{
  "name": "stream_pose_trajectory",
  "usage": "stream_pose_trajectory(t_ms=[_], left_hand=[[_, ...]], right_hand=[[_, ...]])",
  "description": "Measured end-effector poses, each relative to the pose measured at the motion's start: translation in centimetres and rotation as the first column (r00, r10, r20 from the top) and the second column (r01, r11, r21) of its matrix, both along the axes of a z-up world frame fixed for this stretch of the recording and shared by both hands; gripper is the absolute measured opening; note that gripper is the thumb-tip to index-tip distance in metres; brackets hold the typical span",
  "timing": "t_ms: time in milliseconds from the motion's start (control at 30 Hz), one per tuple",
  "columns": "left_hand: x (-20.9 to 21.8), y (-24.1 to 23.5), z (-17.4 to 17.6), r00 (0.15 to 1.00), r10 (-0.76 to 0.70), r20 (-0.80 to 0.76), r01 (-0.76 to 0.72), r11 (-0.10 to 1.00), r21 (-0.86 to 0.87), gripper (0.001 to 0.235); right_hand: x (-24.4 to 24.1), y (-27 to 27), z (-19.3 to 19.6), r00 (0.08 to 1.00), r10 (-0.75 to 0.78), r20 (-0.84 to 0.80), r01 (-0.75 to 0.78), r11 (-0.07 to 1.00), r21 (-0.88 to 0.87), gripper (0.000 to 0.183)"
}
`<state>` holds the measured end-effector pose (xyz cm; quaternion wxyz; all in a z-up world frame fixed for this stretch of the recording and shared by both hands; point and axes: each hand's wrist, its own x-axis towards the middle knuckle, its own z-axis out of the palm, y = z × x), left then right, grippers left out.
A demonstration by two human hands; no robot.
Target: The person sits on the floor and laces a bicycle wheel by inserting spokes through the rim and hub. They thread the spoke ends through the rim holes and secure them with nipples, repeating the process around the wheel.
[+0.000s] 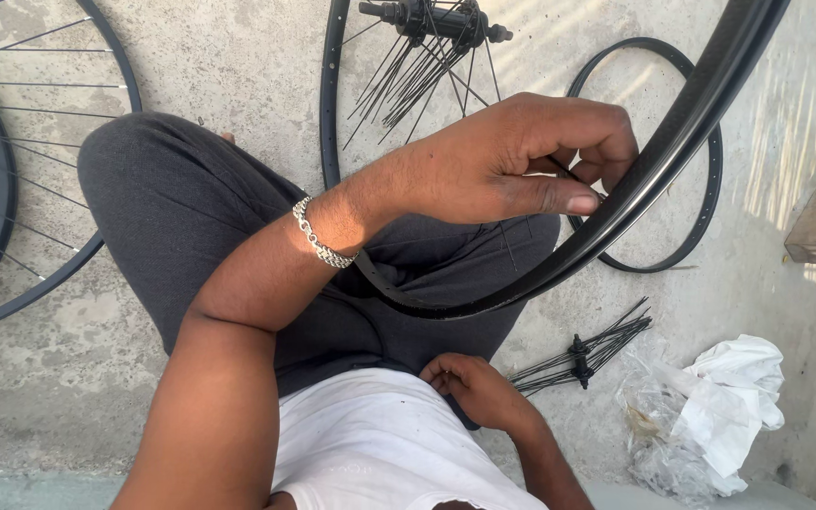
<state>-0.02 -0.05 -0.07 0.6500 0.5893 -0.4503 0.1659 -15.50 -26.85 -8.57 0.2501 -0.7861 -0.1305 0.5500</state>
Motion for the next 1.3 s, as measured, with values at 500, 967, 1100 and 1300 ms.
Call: stream_pose_trajectory(t_ms=[500, 967, 1100, 1300], left_hand=[[-1.1, -1.0, -0.2, 0.992, 0.122, -0.027, -0.121, 0.992, 0.021, 0.018], [-1.4, -1.9, -0.3, 0.981, 0.196, 0.004, -0.196, 0.979, -0.048, 0.010], [-1.2, -2.4, -0.6, 0.961, 0.275, 0.030, -0.276, 0.961, 0.002, 0.011], [-1.2, -1.4, -1.3, 0.973, 0.226, 0.043, -0.227, 0.974, 0.021, 0.014]], right_hand=[[0.4, -1.1, -0.1, 0.986, -0.106, -0.132, 0.102, 0.994, -0.039, 0.020], [0.9, -3.1, -2.0, 0.908, -0.406, -0.105, 0.415, 0.906, 0.086, 0.012], [0.5, -3.3, -2.6, 0.891, -0.449, -0.060, 0.453, 0.887, 0.090, 0.019], [-0.4, -2.5, -2.1, 0.945, -0.249, -0.211, 0.267, 0.961, 0.066, 0.016]])
